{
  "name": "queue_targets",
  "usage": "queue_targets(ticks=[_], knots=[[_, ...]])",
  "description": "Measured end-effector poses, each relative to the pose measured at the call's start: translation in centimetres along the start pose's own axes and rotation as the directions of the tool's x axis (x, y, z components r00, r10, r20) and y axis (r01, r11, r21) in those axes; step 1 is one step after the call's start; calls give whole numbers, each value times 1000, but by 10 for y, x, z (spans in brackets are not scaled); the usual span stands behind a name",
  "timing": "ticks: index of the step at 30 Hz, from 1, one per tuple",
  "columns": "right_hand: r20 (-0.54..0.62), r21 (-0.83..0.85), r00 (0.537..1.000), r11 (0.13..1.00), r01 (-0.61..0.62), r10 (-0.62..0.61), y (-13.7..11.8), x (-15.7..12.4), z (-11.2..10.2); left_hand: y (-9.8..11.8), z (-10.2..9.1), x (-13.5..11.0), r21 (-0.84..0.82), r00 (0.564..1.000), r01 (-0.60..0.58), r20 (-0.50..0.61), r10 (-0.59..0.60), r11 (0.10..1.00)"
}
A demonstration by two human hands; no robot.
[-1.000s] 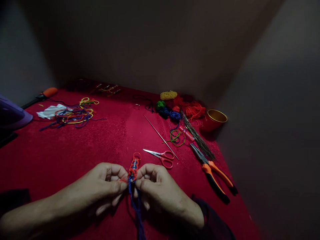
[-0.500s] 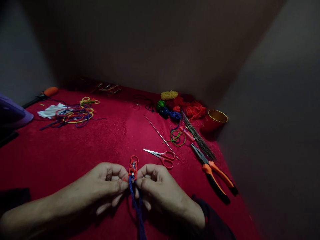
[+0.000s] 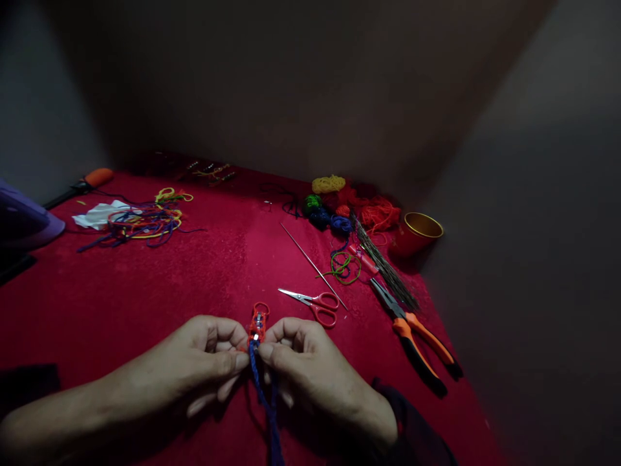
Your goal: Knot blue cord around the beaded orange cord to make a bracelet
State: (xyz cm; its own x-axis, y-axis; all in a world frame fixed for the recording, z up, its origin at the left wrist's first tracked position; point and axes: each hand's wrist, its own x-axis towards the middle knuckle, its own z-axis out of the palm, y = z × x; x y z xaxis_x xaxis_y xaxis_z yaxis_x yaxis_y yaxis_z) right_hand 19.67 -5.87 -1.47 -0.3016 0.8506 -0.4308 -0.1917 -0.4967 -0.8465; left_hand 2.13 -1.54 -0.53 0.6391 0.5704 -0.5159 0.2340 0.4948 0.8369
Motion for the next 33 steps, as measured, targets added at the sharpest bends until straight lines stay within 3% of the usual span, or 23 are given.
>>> queue_targets(ticks=[5,14,21,33], knots=[[-21,10,1000,1000,-7,8,-1,1,0,-1,-4,1,50,1000,4,9,-4,999],[-92,-12,996,1000,2,-3,0,1,2,-4,-3,1,14,992,-26,-120,27,1000],[-95,-2,994,999,51,-51,7,3,2,-2,0,0,18,987,-16,-157,19,1000],[-78,-34,995,997,64,-66,8,3,1,-5,-4,3,-8,996,-31,-78,31,999]])
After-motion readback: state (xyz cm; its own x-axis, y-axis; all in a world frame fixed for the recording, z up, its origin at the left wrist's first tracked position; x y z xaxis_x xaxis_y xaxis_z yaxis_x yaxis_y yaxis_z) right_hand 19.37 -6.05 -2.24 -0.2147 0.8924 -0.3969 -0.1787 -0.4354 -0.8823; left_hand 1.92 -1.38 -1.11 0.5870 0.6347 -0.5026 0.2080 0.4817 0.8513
